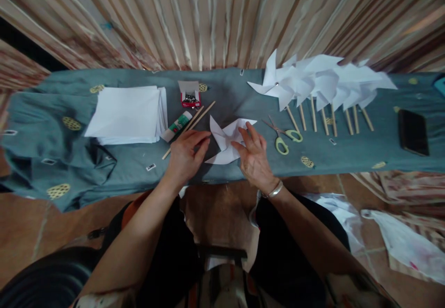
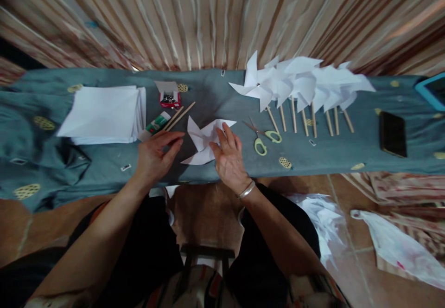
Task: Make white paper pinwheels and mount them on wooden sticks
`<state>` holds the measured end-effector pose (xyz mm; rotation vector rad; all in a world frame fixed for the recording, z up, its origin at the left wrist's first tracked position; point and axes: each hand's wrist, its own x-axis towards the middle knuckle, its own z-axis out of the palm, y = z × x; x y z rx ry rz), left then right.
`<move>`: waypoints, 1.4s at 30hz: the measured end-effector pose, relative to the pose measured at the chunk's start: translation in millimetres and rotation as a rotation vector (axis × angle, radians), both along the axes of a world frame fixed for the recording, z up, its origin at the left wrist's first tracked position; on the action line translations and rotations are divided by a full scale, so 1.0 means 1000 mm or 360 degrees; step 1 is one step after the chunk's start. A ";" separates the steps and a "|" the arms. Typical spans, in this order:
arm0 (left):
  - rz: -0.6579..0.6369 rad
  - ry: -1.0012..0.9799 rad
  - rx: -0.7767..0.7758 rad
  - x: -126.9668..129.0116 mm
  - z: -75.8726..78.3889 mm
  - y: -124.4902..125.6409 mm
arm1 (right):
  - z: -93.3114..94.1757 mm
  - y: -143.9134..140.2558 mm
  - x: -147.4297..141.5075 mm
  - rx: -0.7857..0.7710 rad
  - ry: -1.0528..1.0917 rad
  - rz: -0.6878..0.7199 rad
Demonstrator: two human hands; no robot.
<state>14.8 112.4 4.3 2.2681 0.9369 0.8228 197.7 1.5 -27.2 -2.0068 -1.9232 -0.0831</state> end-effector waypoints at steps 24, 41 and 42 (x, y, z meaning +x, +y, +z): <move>0.0028 -0.0140 -0.0028 -0.013 0.011 -0.016 | 0.002 -0.001 -0.004 -0.0109 0.0033 -0.0044; 0.0103 -0.0415 -0.0099 -0.016 0.014 -0.023 | 0.005 -0.001 -0.013 -0.0103 -0.0011 -0.0076; 0.0103 -0.0433 -0.0110 -0.017 0.014 -0.023 | 0.006 -0.001 -0.013 -0.0119 -0.0026 -0.0073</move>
